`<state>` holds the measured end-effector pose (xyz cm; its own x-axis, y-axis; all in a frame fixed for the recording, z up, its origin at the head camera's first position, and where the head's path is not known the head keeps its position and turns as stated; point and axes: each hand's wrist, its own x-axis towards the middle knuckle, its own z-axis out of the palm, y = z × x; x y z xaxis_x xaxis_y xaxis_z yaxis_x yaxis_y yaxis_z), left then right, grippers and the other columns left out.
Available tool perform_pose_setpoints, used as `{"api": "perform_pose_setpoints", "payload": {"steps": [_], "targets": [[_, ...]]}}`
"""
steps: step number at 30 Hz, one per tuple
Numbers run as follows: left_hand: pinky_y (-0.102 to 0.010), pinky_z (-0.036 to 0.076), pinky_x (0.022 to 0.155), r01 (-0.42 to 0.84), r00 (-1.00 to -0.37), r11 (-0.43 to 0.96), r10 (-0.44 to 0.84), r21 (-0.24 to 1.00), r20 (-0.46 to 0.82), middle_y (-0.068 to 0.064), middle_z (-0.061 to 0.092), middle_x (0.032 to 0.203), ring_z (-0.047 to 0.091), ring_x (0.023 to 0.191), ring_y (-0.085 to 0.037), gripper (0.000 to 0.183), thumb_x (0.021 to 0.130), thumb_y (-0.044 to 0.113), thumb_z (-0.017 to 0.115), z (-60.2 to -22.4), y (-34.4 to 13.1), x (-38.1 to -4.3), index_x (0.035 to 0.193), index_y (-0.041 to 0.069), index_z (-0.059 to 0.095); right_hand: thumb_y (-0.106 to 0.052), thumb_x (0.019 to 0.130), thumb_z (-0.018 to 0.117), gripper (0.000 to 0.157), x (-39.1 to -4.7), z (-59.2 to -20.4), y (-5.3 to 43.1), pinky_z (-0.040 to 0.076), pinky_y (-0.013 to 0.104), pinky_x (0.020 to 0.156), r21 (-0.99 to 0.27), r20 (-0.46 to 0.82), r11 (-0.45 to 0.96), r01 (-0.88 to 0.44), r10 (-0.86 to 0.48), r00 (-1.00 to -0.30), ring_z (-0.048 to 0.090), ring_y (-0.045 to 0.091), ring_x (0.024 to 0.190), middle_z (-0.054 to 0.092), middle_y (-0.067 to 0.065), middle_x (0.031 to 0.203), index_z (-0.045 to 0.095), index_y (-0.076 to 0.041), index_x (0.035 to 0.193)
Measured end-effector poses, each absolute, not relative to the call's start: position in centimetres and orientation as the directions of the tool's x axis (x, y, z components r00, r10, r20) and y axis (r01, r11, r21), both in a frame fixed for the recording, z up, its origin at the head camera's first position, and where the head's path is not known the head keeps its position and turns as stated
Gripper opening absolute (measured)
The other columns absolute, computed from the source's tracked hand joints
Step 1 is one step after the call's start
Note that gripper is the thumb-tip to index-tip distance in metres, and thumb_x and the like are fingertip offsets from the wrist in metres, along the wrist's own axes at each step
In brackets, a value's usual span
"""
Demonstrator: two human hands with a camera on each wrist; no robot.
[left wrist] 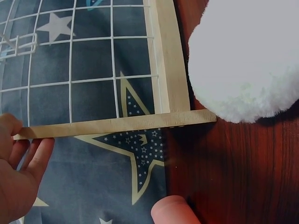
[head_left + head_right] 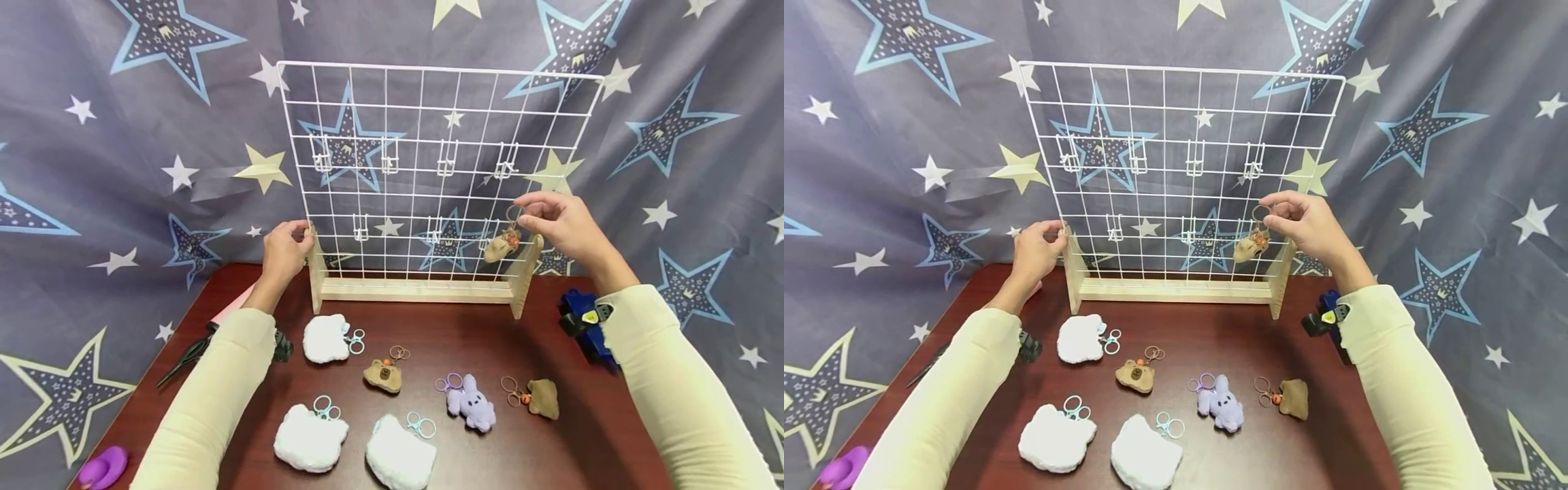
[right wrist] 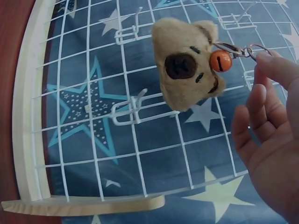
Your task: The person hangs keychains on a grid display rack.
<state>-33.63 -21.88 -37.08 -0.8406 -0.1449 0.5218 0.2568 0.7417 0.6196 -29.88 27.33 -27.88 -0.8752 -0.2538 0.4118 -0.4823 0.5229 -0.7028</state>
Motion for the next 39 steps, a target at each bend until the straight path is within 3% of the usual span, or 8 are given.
{"api": "perform_pose_setpoints", "payload": {"steps": [10,19,39], "targets": [[-0.049,0.053,0.093,0.26,-0.842,0.732,-0.147,0.63,0.519,-0.022,0.072,0.105,0.073,0.098,-0.036,0.027,0.088,0.01,0.068,-37.5,-21.8,-33.5,0.113,0.0,0.075,-0.009,0.093,0.072,0.031,-30.9,-26.2,26.4,0.045,0.018,0.061,-0.718,0.484,0.493,-0.492,-0.155,-0.861,0.056,0.001,0.065,0.066,-0.021,0.077,0.07,-0.007,0.124],[-0.048,0.052,0.093,0.254,-0.842,0.746,-0.142,0.616,0.52,-0.021,0.072,0.105,0.072,0.098,-0.036,0.027,0.089,0.01,0.068,-37.3,-21.9,-33.9,0.114,0.001,0.074,-0.008,0.092,0.072,0.029,-31.3,-24.8,26.1,0.047,0.018,0.06,-0.758,0.495,0.419,-0.5,-0.13,-0.859,0.058,0.003,0.062,0.07,-0.02,0.08,0.073,-0.015,0.12],[-0.047,0.053,0.092,0.255,-0.845,0.729,-0.151,0.635,0.513,-0.02,0.073,0.106,0.072,0.097,-0.035,0.027,0.088,0.009,0.067,-37.2,-22.1,-33.8,0.113,0.001,0.075,-0.006,0.092,0.072,0.029,-32.3,-25.0,25.8,0.049,0.017,0.059,-0.781,0.495,0.387,-0.49,-0.095,-0.864,0.058,0.002,0.061,0.069,-0.019,0.077,0.072,-0.01,0.121]]}}
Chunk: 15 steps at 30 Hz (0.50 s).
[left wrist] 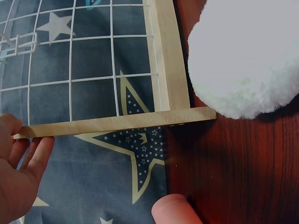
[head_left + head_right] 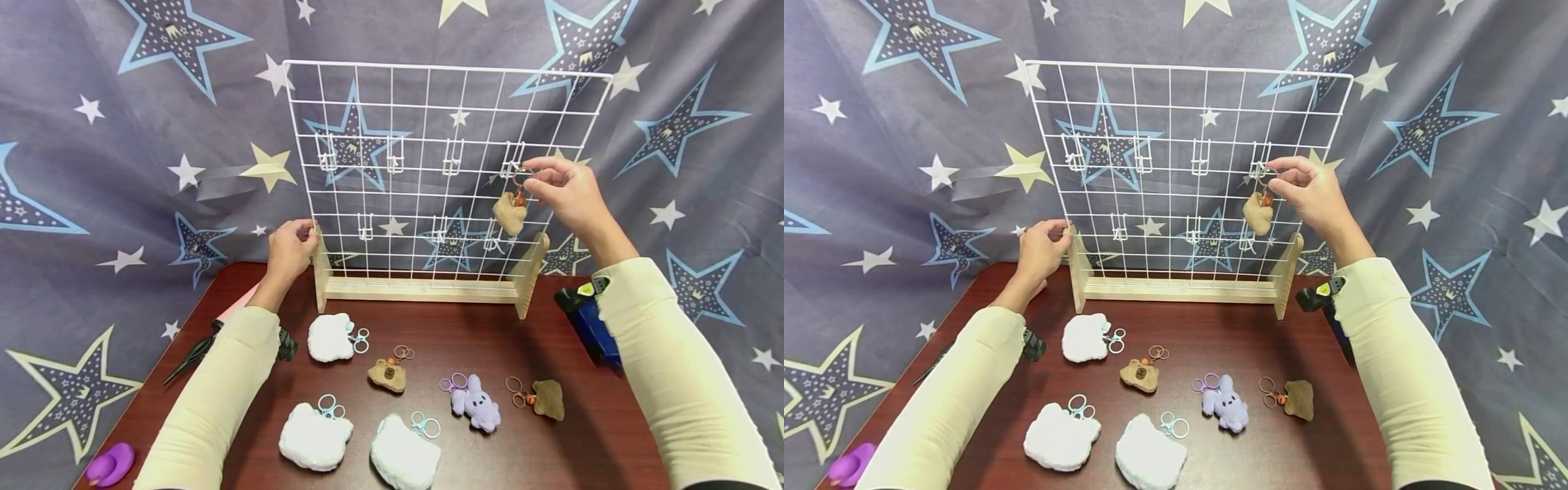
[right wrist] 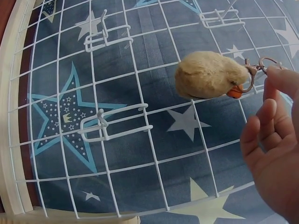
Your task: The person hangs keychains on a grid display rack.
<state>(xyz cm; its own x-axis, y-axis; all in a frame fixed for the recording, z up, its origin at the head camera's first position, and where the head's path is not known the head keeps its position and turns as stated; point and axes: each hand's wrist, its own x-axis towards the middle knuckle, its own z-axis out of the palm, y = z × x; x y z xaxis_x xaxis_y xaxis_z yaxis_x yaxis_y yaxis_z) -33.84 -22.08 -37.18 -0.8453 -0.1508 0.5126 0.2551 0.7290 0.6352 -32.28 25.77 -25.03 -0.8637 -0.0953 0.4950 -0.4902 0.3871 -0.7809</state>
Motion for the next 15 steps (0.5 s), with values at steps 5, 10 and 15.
{"api": "perform_pose_setpoints", "payload": {"steps": [5,10,15], "targets": [[-0.047,0.053,0.092,0.252,-0.847,0.727,-0.153,0.639,0.509,-0.02,0.073,0.106,0.072,0.097,-0.035,0.028,0.088,0.009,0.067,-37.2,-22.0,-33.9,0.113,0.002,0.075,-0.004,0.092,0.072,0.03,-32.6,-25.2,25.9,0.049,0.016,0.058,-0.79,0.486,0.376,-0.484,-0.098,-0.869,0.059,0.002,0.063,0.069,-0.019,0.077,0.071,-0.007,0.122],[-0.047,0.053,0.092,0.247,-0.85,0.729,-0.153,0.638,0.504,-0.02,0.073,0.106,0.072,0.098,-0.035,0.028,0.089,0.01,0.067,-37.2,-22.0,-33.8,0.114,0.002,0.075,-0.006,0.093,0.071,0.033,-32.7,-25.7,26.2,0.052,0.016,0.06,-0.8,0.465,0.38,-0.465,-0.096,-0.88,0.062,0.0,0.069,0.069,-0.02,0.082,0.068,-0.003,0.126],[-0.047,0.052,0.093,0.239,-0.851,0.738,-0.154,0.631,0.502,-0.02,0.073,0.107,0.072,0.099,-0.035,0.027,0.09,0.011,0.067,-37.0,-22.0,-33.8,0.115,0.002,0.074,-0.011,0.094,0.071,0.029,-32.5,-26.8,27.0,0.052,0.017,0.062,-0.794,0.441,0.421,-0.439,-0.098,-0.892,0.062,-0.001,0.073,0.068,-0.022,0.083,0.069,-0.01,0.124]]}}
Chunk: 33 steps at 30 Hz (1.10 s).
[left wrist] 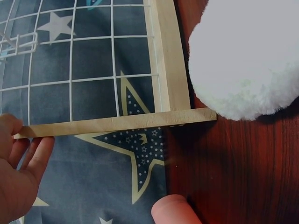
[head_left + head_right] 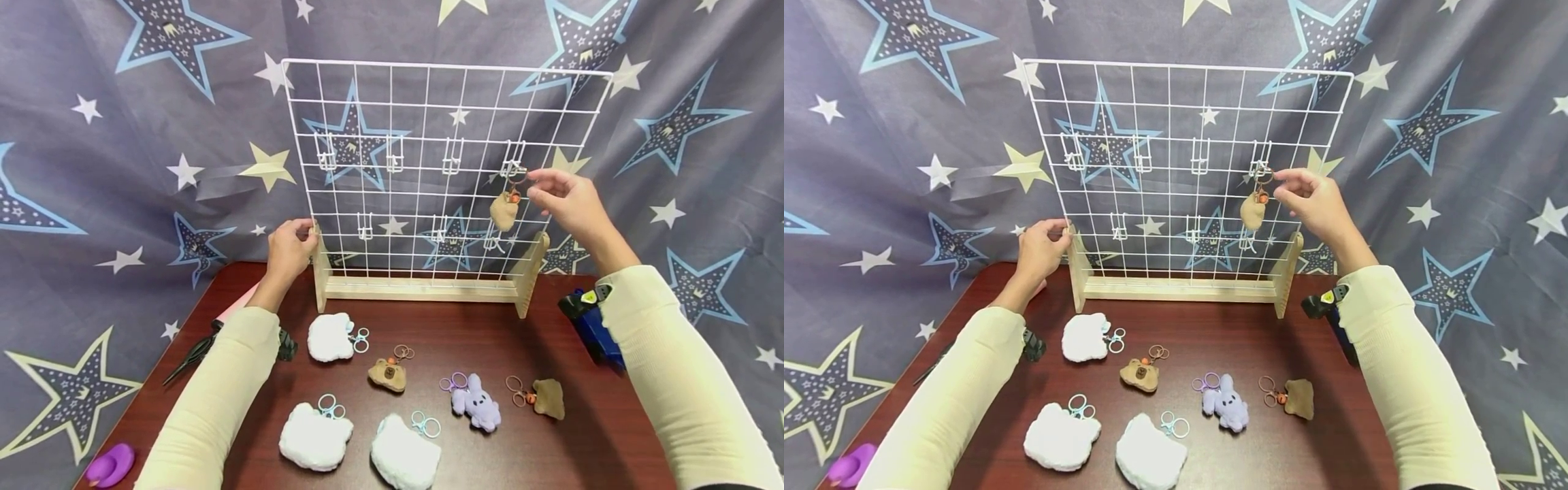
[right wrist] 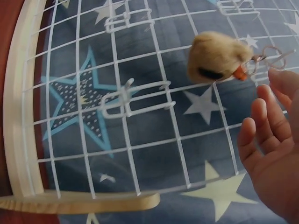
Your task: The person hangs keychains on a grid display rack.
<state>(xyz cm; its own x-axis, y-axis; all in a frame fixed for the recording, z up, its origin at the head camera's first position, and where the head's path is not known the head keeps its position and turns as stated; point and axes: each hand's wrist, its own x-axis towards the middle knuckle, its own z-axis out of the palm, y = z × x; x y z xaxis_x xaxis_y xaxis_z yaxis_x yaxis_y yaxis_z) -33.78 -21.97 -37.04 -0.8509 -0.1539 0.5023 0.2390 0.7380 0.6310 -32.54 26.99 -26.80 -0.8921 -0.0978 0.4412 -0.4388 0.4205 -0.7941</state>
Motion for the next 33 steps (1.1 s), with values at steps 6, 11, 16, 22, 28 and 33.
{"api": "perform_pose_setpoints", "payload": {"steps": [6,11,16,22,28,33], "targets": [[-0.048,0.052,0.093,0.248,-0.846,0.733,-0.154,0.633,0.51,-0.021,0.072,0.107,0.072,0.099,-0.035,0.028,0.089,0.01,0.067,-37.1,-22.0,-33.8,0.115,0.002,0.074,-0.011,0.095,0.07,0.023,-32.1,-28.5,27.8,0.052,0.017,0.061,-0.806,0.414,0.41,-0.427,-0.126,-0.902,0.062,0.002,0.071,0.068,-0.02,0.084,0.072,-0.021,0.116],[-0.047,0.052,0.094,0.251,-0.848,0.729,-0.153,0.637,0.508,-0.021,0.073,0.107,0.073,0.099,-0.035,0.028,0.089,0.009,0.067,-37.1,-21.9,-33.8,0.114,0.002,0.075,-0.011,0.095,0.07,0.022,-31.4,-30.0,28.4,0.051,0.016,0.06,-0.806,0.392,0.424,-0.412,-0.139,-0.909,0.06,0.0,0.067,0.067,-0.021,0.083,0.072,-0.02,0.115],[-0.047,0.053,0.094,0.243,-0.85,0.723,-0.163,0.647,0.501,-0.021,0.072,0.107,0.073,0.099,-0.035,0.028,0.089,0.008,0.066,-37.1,-21.9,-33.9,0.115,0.001,0.075,-0.012,0.095,0.071,0.021,-30.6,-31.3,28.8,0.052,0.016,0.062,-0.806,0.374,0.439,-0.397,-0.143,-0.916,0.061,0.001,0.069,0.068,-0.02,0.083,0.072,-0.018,0.115],[-0.046,0.051,0.095,0.254,-0.847,0.718,-0.157,0.647,0.507,-0.021,0.072,0.107,0.072,0.1,-0.035,0.028,0.089,0.008,0.067,-36.9,-21.7,-33.9,0.115,0.001,0.074,-0.007,0.095,0.069,0.024,-29.8,-33.2,29.7,0.052,0.015,0.061,-0.799,0.365,0.434,-0.416,-0.2,-0.909,0.061,-0.001,0.07,0.069,-0.018,0.086,0.071,-0.024,0.112],[-0.047,0.05,0.095,0.255,-0.843,0.718,-0.164,0.648,0.513,-0.022,0.073,0.106,0.072,0.1,-0.036,0.028,0.089,0.008,0.067,-37.0,-22.2,-33.6,0.115,0.0,0.074,-0.008,0.096,0.069,0.022,-29.0,-34.9,29.8,0.054,0.018,0.061,-0.795,0.331,0.45,-0.406,-0.238,-0.913,0.063,-0.002,0.073,0.069,-0.019,0.088,0.07,-0.02,0.114],[-0.048,0.049,0.096,0.259,-0.844,0.723,-0.153,0.641,0.514,-0.022,0.073,0.106,0.072,0.1,-0.036,0.028,0.089,0.009,0.067,-37.1,-21.9,-33.9,0.115,0.0,0.074,-0.006,0.095,0.069,0.02,-28.0,-36.6,30.0,0.053,0.02,0.06,-0.78,0.312,0.474,-0.408,-0.27,-0.911,0.062,0.0,0.069,0.07,-0.013,0.088,0.069,-0.008,0.115]]}}
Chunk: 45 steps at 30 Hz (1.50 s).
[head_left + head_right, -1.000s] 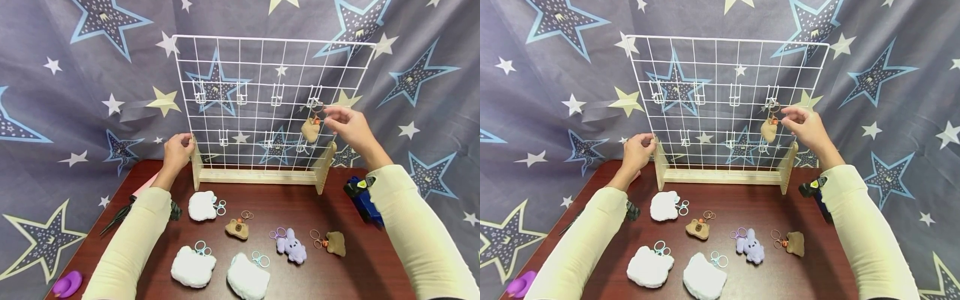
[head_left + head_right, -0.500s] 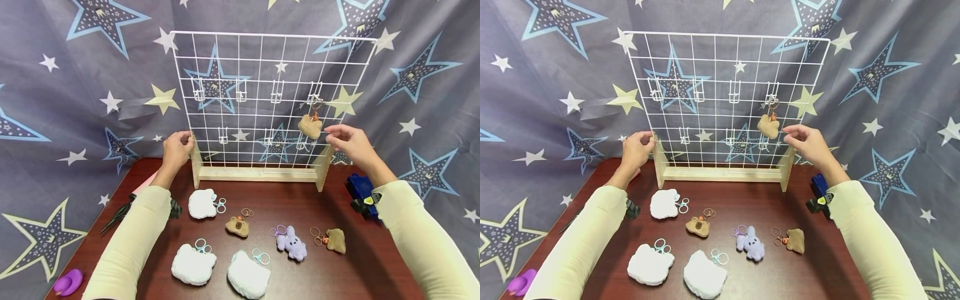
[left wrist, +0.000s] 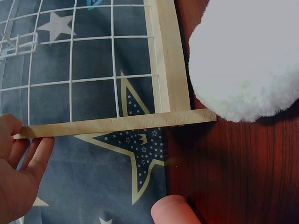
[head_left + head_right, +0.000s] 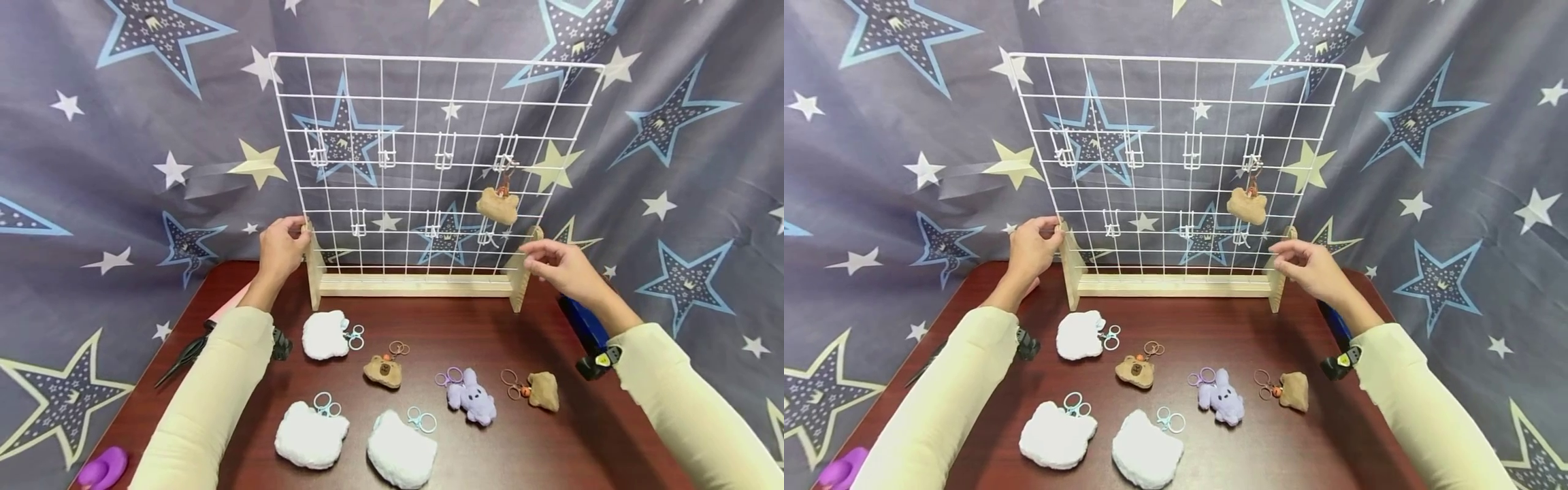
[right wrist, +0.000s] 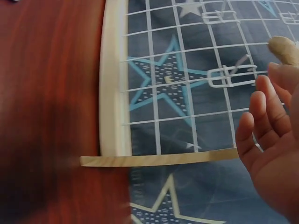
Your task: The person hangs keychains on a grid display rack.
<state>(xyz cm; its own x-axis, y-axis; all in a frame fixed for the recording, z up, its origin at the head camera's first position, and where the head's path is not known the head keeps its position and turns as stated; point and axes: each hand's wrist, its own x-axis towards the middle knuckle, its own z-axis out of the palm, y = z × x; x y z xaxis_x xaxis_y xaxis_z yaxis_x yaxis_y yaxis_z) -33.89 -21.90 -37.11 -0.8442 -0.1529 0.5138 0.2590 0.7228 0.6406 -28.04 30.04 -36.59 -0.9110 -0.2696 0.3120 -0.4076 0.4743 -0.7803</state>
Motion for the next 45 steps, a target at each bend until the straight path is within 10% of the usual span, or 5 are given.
{"api": "perform_pose_setpoints", "payload": {"steps": [13,29,45], "targets": [[-0.046,0.052,0.094,0.258,-0.846,0.717,-0.155,0.647,0.51,-0.021,0.072,0.106,0.072,0.1,-0.035,0.028,0.09,0.009,0.068,-37.1,-21.5,-33.9,0.116,0.001,0.074,-0.01,0.096,0.069,0.024,-25.7,-41.5,30.0,0.053,0.023,0.066,-0.725,0.168,0.555,-0.408,-0.432,-0.886,0.067,0.007,0.076,0.075,0.009,0.09,0.069,-0.004,0.119],[-0.047,0.049,0.097,0.262,-0.842,0.719,-0.155,0.644,0.516,-0.022,0.073,0.107,0.071,0.101,-0.036,0.027,0.09,0.007,0.066,-37.1,-21.8,-33.8,0.114,0.0,0.074,-0.01,0.092,0.073,0.025,-23.9,-45.6,30.0,0.052,0.023,0.073,-0.677,0.107,0.569,-0.466,-0.551,-0.828,0.065,0.002,0.08,0.074,-0.007,0.086,0.069,-0.004,0.116],[-0.047,0.049,0.097,0.253,-0.847,0.724,-0.156,0.642,0.509,-0.022,0.072,0.106,0.07,0.102,-0.036,0.028,0.09,0.009,0.067,-37.1,-21.8,-33.7,0.115,0.001,0.074,-0.004,0.086,0.076,0.03,-23.5,-47.9,30.1,0.053,0.022,0.069,-0.712,0.009,0.53,-0.461,-0.649,-0.761,0.062,-0.001,0.079,0.072,0.007,0.089,0.07,-0.003,0.116]]}}
